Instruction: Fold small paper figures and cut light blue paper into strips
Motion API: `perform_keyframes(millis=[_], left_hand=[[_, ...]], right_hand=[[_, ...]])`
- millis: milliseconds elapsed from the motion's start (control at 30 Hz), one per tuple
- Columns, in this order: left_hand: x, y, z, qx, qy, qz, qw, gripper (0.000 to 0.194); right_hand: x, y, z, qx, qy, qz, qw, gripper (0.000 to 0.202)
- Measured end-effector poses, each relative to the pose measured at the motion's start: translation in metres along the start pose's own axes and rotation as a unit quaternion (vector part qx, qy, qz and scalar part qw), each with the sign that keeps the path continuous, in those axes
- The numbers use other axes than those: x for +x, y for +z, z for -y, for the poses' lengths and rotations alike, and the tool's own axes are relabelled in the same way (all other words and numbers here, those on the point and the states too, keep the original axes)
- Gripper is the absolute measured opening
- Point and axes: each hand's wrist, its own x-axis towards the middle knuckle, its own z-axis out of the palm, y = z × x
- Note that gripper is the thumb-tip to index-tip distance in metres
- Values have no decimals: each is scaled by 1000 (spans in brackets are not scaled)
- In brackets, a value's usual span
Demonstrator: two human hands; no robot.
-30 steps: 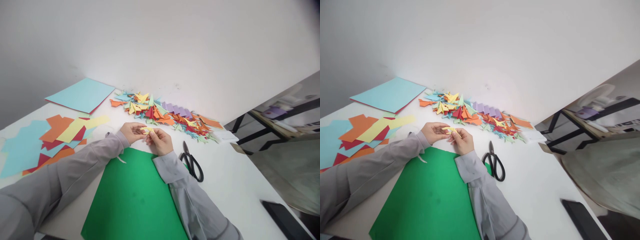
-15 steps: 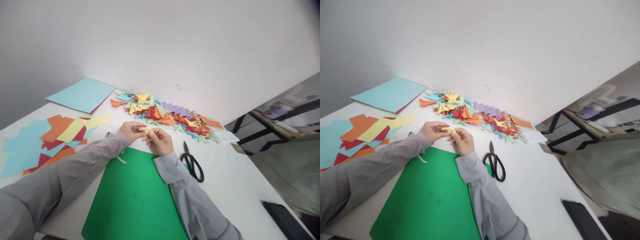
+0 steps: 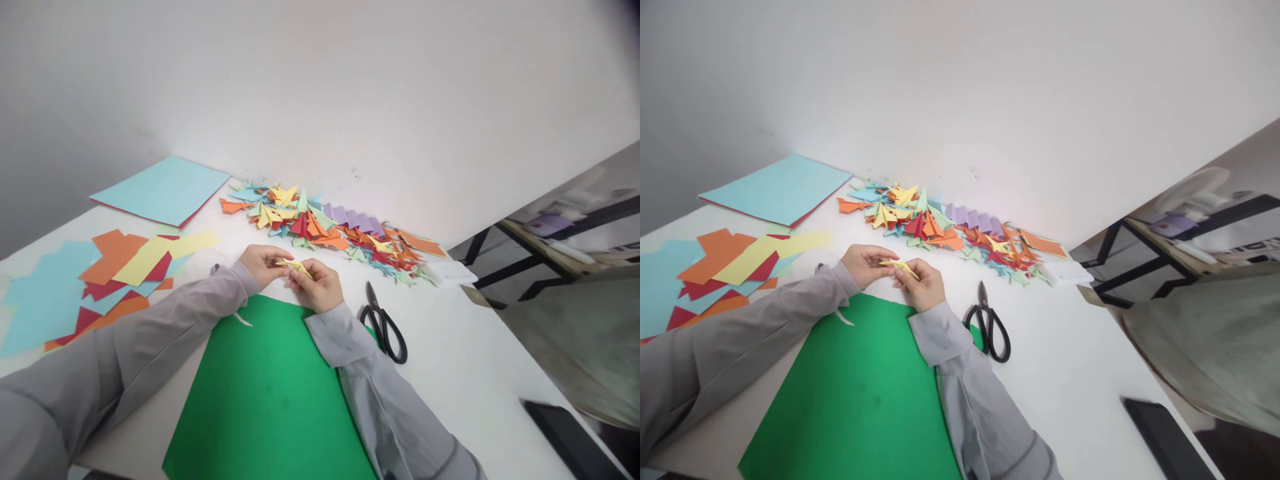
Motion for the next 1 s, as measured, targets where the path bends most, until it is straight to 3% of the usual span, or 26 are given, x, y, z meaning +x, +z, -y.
perform_keyframes(millis=[267, 467, 800, 1000], left_hand=[[2, 1, -5, -68, -65, -17, 995, 36], [5, -2, -6, -126, -52, -8, 991, 42], [4, -1, -12, -47, -34, -4, 998, 16], [6, -1, -7, -54, -48, -15, 997, 18]], right_hand=[[0, 0, -2, 18, -8, -22, 1000, 21], [3, -2, -7, 49, -9, -42, 998, 19], [2, 0, -6, 35, 11, -32, 999, 20], [4, -2, -8, 39, 20, -30, 999, 21]])
